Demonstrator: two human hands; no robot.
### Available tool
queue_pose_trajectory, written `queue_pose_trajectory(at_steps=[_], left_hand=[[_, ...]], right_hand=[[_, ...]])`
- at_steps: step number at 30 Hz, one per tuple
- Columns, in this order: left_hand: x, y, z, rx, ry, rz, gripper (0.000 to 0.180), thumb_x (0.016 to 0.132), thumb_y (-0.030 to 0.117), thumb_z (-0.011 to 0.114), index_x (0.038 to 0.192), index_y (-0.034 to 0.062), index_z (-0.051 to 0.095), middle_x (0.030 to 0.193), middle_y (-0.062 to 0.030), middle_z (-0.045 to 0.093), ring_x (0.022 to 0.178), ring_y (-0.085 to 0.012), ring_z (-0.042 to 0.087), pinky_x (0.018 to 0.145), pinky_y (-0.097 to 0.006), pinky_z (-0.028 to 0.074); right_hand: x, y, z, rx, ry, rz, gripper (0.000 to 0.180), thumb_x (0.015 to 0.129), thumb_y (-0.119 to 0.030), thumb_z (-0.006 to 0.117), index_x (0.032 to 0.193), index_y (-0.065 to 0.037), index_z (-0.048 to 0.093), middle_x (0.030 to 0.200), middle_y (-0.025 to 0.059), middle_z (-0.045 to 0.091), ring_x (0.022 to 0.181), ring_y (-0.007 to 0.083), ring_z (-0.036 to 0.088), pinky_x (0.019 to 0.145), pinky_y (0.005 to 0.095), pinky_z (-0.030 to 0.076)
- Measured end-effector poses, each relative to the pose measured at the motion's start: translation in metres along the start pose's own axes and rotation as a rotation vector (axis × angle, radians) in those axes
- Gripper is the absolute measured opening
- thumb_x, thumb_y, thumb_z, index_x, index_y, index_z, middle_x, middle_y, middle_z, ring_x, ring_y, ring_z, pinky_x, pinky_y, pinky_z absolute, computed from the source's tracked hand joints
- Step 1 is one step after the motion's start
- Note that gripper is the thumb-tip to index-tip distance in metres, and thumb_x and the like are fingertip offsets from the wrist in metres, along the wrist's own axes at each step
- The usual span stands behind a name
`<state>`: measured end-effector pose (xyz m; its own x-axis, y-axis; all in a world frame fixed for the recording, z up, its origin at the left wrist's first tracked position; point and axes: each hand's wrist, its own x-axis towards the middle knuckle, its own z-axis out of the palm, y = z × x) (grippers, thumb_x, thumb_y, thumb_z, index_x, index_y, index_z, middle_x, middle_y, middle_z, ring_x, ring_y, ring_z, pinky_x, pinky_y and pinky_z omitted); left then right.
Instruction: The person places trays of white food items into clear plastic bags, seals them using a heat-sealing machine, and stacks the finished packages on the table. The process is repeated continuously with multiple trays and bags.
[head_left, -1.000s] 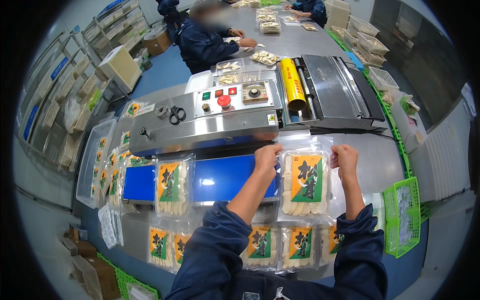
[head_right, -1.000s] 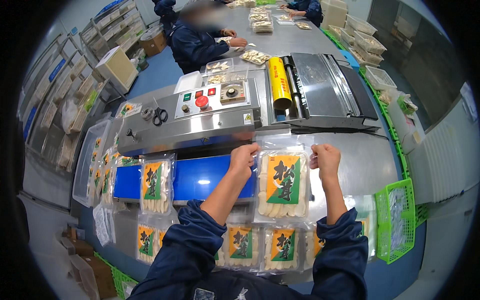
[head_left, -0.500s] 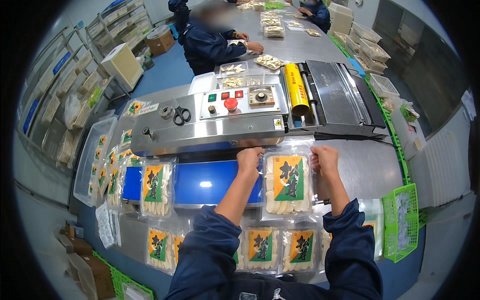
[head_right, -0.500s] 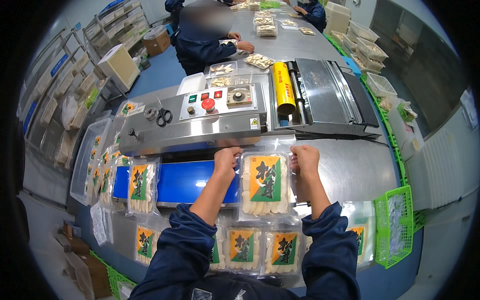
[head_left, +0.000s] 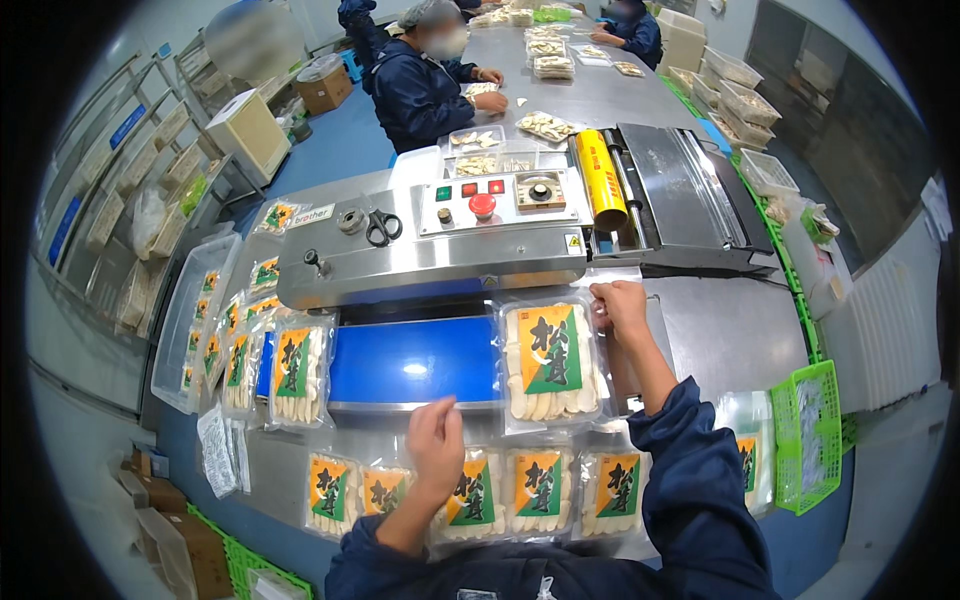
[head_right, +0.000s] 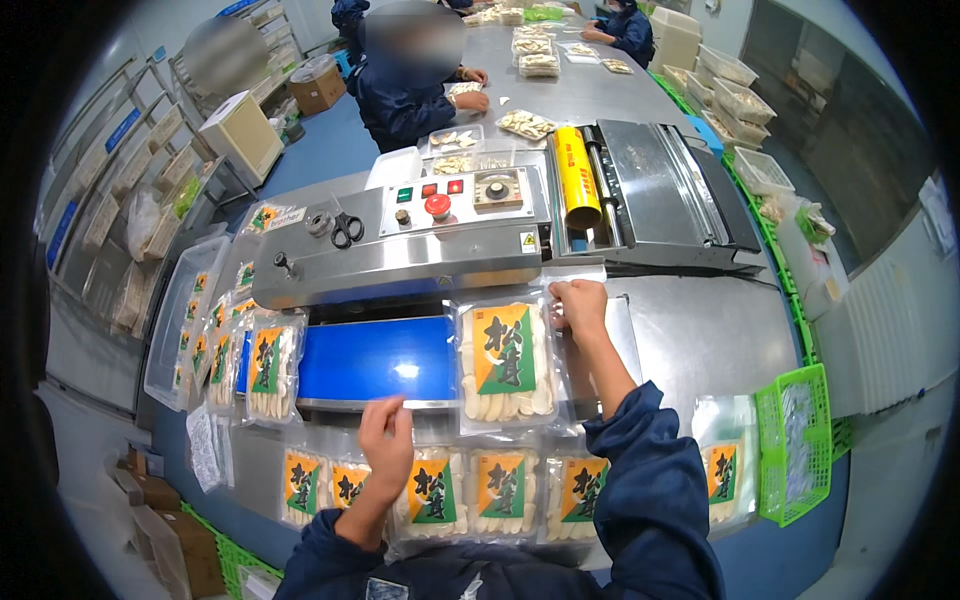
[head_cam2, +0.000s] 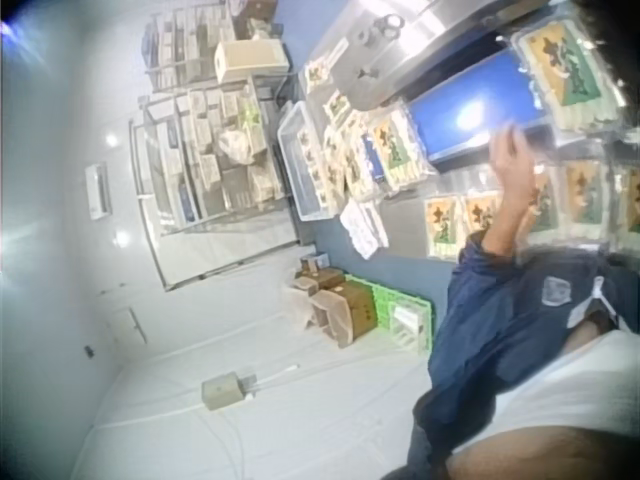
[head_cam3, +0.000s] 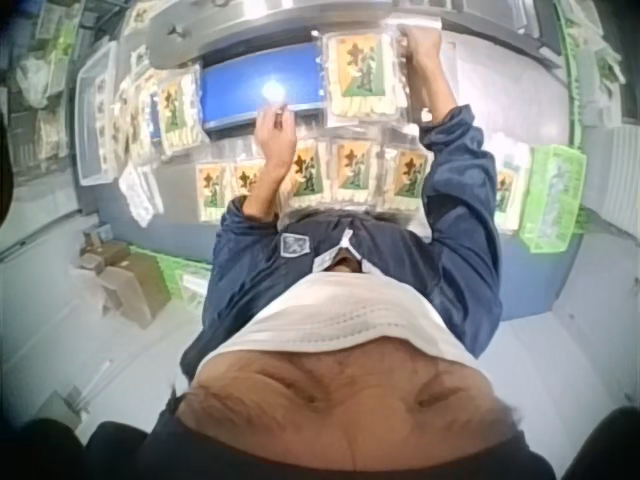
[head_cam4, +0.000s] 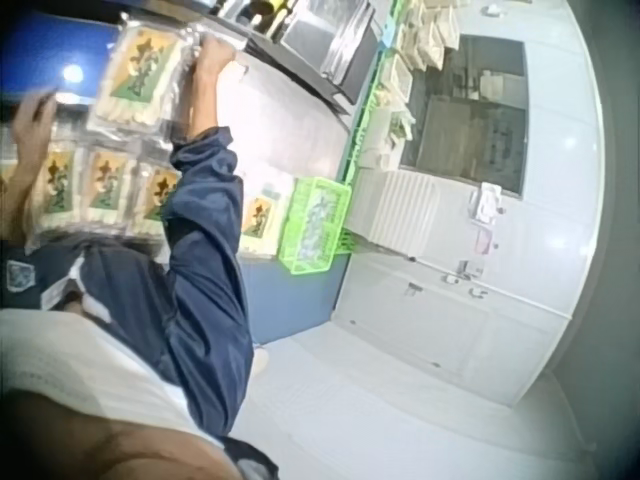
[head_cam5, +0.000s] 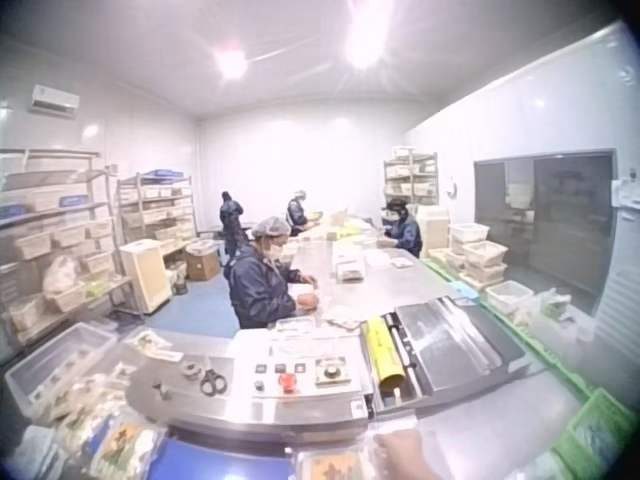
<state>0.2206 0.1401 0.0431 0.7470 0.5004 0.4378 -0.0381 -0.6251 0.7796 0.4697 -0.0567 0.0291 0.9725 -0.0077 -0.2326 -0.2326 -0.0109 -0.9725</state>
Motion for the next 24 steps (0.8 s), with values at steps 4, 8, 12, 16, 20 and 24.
queue_pose_trajectory(at_steps=[4, 8, 12, 16, 20, 24], left_hand=[[-0.058, 0.003, -0.017, -0.04, -0.073, -0.033, 0.014, 0.074, -0.004, 0.056, 0.086, 0.0012, 0.059, 0.076, -0.0079, 0.054, 0.056, -0.0116, 0.047, 0.049, -0.023, 0.037], [-0.101, 0.001, -0.012, -0.139, -0.221, -0.002, 0.017, 0.072, -0.005, 0.057, 0.087, 0.0017, 0.058, 0.075, -0.0081, 0.055, 0.055, -0.0126, 0.046, 0.049, -0.023, 0.037], [-0.117, 0.011, 0.0, -0.194, -0.375, 0.037, 0.019, 0.071, -0.007, 0.057, 0.088, 0.0023, 0.058, 0.077, -0.0085, 0.056, 0.055, -0.0139, 0.048, 0.05, -0.023, 0.038], [-0.117, 0.021, 0.012, -0.168, -0.444, 0.1, 0.019, 0.071, -0.006, 0.058, 0.087, 0.0031, 0.059, 0.076, -0.0094, 0.056, 0.054, -0.014, 0.049, 0.049, -0.023, 0.039], [-0.122, 0.027, 0.029, -0.189, -0.512, 0.101, 0.017, 0.071, -0.005, 0.059, 0.086, 0.0023, 0.06, 0.075, -0.0095, 0.056, 0.053, -0.0134, 0.05, 0.046, -0.022, 0.039], [-0.127, 0.037, 0.039, -0.219, -0.602, 0.097, 0.015, 0.072, -0.005, 0.059, 0.086, 0.0013, 0.06, 0.074, -0.0095, 0.056, 0.052, -0.0131, 0.051, 0.045, -0.022, 0.04]], right_hand=[[0.003, 0.02, 0.005, 0.077, -0.099, -0.062, 0.019, 0.075, -0.012, 0.057, 0.062, 0.001, 0.054, 0.05, 0.0021, 0.049, 0.038, 0.0101, 0.043, 0.035, 0.0226, 0.033], [-0.049, 0.012, -0.003, -0.102, -0.245, -0.12, 0.035, 0.081, -0.018, 0.056, 0.109, 0.002, 0.052, 0.096, 0.0084, 0.058, 0.084, 0.0138, 0.054, 0.067, 0.0268, 0.048], [-0.097, 0.023, -0.09, -0.042, -0.02, -0.134, 0.021, 0.078, -0.016, 0.057, 0.092, 0.0, 0.061, 0.071, 0.0036, 0.06, 0.061, 0.0081, 0.055, 0.052, 0.0213, 0.046], [-0.094, 0.093, -0.278, -0.341, 0.601, -0.186, 0.019, 0.076, -0.013, 0.057, 0.088, 0.001, 0.062, 0.072, 0.0068, 0.061, 0.064, 0.0123, 0.056, 0.057, 0.0247, 0.045], [-0.112, 0.174, -0.426, -1.017, 0.894, 0.06, 0.033, 0.073, -0.028, 0.053, 0.083, 0.002, 0.061, 0.081, 0.0222, 0.06, 0.077, 0.0337, 0.058, 0.069, 0.0372, 0.045], [-0.095, 0.214, -0.454, -0.917, 0.644, 0.242, 0.03, 0.073, -0.026, 0.057, 0.077, 0.004, 0.06, 0.071, 0.0149, 0.06, 0.063, 0.0258, 0.057, 0.061, 0.0343, 0.044]])
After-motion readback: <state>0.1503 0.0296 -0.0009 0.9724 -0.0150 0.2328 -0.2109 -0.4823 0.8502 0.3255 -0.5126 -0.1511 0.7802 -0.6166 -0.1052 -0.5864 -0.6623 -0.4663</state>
